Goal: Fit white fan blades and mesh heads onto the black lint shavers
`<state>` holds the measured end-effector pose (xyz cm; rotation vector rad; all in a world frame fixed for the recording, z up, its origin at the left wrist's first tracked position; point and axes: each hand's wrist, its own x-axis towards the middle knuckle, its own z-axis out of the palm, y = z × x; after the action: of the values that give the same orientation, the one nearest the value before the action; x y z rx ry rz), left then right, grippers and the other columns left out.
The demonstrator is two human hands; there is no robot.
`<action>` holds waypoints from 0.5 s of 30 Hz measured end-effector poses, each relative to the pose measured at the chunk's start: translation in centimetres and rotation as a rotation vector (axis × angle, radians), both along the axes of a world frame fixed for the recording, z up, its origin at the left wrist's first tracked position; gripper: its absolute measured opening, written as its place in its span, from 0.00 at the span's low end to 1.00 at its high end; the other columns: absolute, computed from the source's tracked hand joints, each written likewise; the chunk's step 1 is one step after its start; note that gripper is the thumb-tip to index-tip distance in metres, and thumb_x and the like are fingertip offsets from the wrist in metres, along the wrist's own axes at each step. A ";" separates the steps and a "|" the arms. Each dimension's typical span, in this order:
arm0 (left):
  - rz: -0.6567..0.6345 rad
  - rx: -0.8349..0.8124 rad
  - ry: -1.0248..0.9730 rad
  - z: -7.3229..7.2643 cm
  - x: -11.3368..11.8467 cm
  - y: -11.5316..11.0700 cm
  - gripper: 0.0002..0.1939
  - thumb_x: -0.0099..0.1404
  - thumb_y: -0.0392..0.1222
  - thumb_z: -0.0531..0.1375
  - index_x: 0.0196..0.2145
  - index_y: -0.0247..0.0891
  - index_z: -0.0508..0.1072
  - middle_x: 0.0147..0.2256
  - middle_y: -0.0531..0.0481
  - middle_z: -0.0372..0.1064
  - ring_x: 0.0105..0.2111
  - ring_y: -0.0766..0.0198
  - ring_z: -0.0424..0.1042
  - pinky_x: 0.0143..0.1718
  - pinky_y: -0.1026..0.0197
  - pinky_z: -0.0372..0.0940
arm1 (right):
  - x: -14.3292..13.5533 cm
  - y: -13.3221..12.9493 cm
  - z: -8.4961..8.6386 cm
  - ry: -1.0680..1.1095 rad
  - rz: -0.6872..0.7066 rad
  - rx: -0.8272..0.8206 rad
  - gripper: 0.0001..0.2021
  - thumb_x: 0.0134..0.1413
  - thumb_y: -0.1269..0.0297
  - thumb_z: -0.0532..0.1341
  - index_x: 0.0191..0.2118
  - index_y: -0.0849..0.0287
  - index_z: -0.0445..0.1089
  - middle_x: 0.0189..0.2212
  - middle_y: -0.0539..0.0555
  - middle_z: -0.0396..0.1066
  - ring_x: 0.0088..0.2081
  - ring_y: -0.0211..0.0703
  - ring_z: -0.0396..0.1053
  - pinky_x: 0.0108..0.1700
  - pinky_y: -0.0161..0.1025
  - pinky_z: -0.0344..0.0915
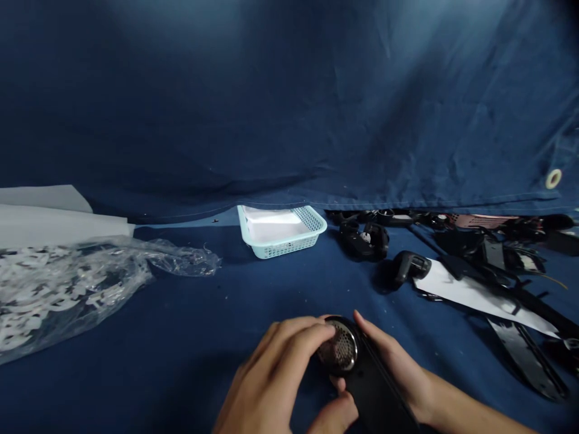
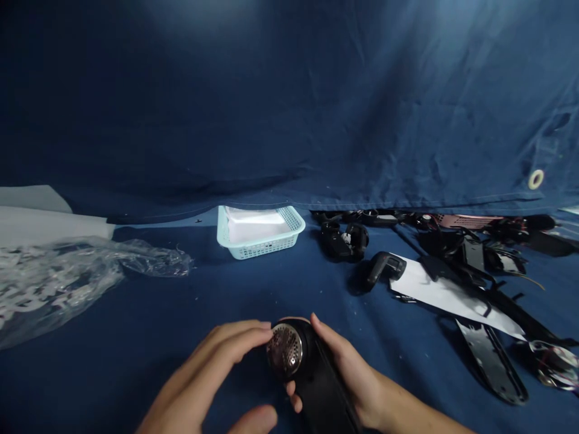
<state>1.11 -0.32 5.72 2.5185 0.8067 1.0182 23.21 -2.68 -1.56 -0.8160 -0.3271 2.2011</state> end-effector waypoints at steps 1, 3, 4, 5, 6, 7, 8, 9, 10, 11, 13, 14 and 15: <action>-0.006 0.045 0.038 -0.7 0.3 0.5 0.27 0.65 0.53 0.61 0.58 0.44 0.63 0.52 0.44 0.71 0.46 0.53 0.75 0.42 0.54 0.77 | -0.1 0.0 0.1 -0.002 -0.002 -0.007 0.35 0.61 0.37 0.50 0.39 0.71 0.74 0.27 0.62 0.78 0.24 0.43 0.76 0.29 0.34 0.66; -0.048 0.142 0.089 -2.2 0.6 1.2 0.28 0.65 0.53 0.61 0.59 0.41 0.62 0.53 0.41 0.69 0.48 0.50 0.73 0.44 0.50 0.76 | -0.3 0.1 0.2 -0.003 -0.017 0.003 0.32 0.61 0.39 0.51 0.45 0.69 0.72 0.29 0.60 0.79 0.23 0.42 0.75 0.28 0.33 0.67; -0.070 0.180 0.097 -2.9 0.7 1.5 0.27 0.66 0.50 0.60 0.59 0.40 0.62 0.53 0.41 0.69 0.48 0.51 0.72 0.45 0.49 0.75 | -0.4 0.1 0.3 0.003 -0.021 0.029 0.31 0.62 0.40 0.52 0.50 0.66 0.70 0.30 0.59 0.79 0.22 0.41 0.75 0.28 0.34 0.67; -0.083 0.214 0.095 -3.6 0.6 1.7 0.25 0.67 0.47 0.59 0.59 0.40 0.61 0.53 0.40 0.69 0.48 0.51 0.72 0.45 0.49 0.74 | -0.5 0.1 0.3 0.009 -0.027 0.075 0.30 0.62 0.40 0.52 0.54 0.64 0.67 0.32 0.59 0.79 0.22 0.42 0.76 0.27 0.34 0.67; -0.088 0.246 0.083 -4.0 0.5 1.8 0.24 0.68 0.44 0.58 0.59 0.39 0.61 0.52 0.40 0.69 0.48 0.51 0.72 0.46 0.48 0.74 | -0.5 0.1 0.3 0.014 -0.025 0.127 0.30 0.62 0.41 0.52 0.57 0.61 0.64 0.33 0.59 0.79 0.23 0.43 0.76 0.28 0.35 0.68; -0.086 0.274 0.071 -4.4 0.5 1.9 0.23 0.68 0.41 0.57 0.59 0.38 0.61 0.51 0.40 0.69 0.47 0.52 0.71 0.46 0.48 0.73 | -0.5 0.1 0.2 0.014 -0.023 0.177 0.30 0.63 0.42 0.52 0.60 0.59 0.61 0.34 0.58 0.78 0.24 0.44 0.77 0.28 0.36 0.68; -0.082 0.297 0.064 -4.6 0.4 1.9 0.23 0.67 0.40 0.57 0.59 0.37 0.61 0.49 0.39 0.69 0.46 0.52 0.71 0.45 0.48 0.73 | -0.6 0.1 0.2 0.007 -0.020 0.221 0.29 0.64 0.42 0.52 0.62 0.57 0.59 0.35 0.58 0.78 0.25 0.45 0.78 0.30 0.37 0.69; -0.080 0.316 0.064 -4.6 0.3 2.0 0.23 0.66 0.39 0.57 0.59 0.37 0.62 0.47 0.40 0.69 0.44 0.52 0.72 0.43 0.48 0.73 | -0.6 0.0 0.2 -0.008 -0.017 0.255 0.29 0.64 0.43 0.51 0.63 0.55 0.57 0.36 0.58 0.78 0.26 0.45 0.78 0.31 0.38 0.70; -0.083 0.329 0.072 -4.5 0.3 2.0 0.24 0.65 0.38 0.57 0.58 0.37 0.62 0.45 0.40 0.69 0.42 0.53 0.72 0.41 0.48 0.73 | -0.6 -0.1 0.3 -0.031 -0.019 0.284 0.28 0.65 0.44 0.51 0.64 0.53 0.55 0.37 0.57 0.77 0.26 0.45 0.78 0.32 0.39 0.70; -0.088 0.342 0.085 -4.4 0.2 2.0 0.24 0.64 0.38 0.58 0.58 0.38 0.62 0.43 0.41 0.70 0.40 0.53 0.72 0.39 0.49 0.73 | -0.6 -0.2 0.4 -0.063 -0.026 0.308 0.27 0.66 0.44 0.50 0.64 0.52 0.54 0.38 0.57 0.77 0.26 0.44 0.78 0.32 0.40 0.70; -0.094 0.359 0.114 -4.0 0.2 1.9 0.23 0.63 0.39 0.58 0.56 0.38 0.62 0.39 0.43 0.70 0.37 0.54 0.72 0.36 0.49 0.73 | -0.6 -0.5 0.7 -0.151 -0.048 0.355 0.27 0.66 0.44 0.49 0.64 0.51 0.55 0.39 0.57 0.76 0.27 0.44 0.77 0.32 0.40 0.70; -0.088 0.367 0.121 -3.9 0.2 1.9 0.22 0.64 0.42 0.58 0.55 0.38 0.63 0.37 0.44 0.70 0.35 0.54 0.72 0.35 0.48 0.73 | -0.7 -0.6 1.0 -0.208 -0.058 0.381 0.27 0.66 0.44 0.50 0.63 0.52 0.57 0.40 0.58 0.75 0.29 0.44 0.77 0.33 0.40 0.70; -0.077 0.374 0.129 -3.9 0.3 1.9 0.21 0.65 0.46 0.57 0.53 0.37 0.63 0.36 0.44 0.71 0.34 0.54 0.73 0.35 0.47 0.73 | -0.7 -0.7 1.2 -0.275 -0.064 0.408 0.27 0.65 0.44 0.51 0.62 0.52 0.59 0.41 0.58 0.75 0.31 0.46 0.77 0.35 0.41 0.71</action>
<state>1.37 1.58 1.85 2.9306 0.5901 1.0737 22.48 -3.36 -0.33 -0.8808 -0.8415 1.8714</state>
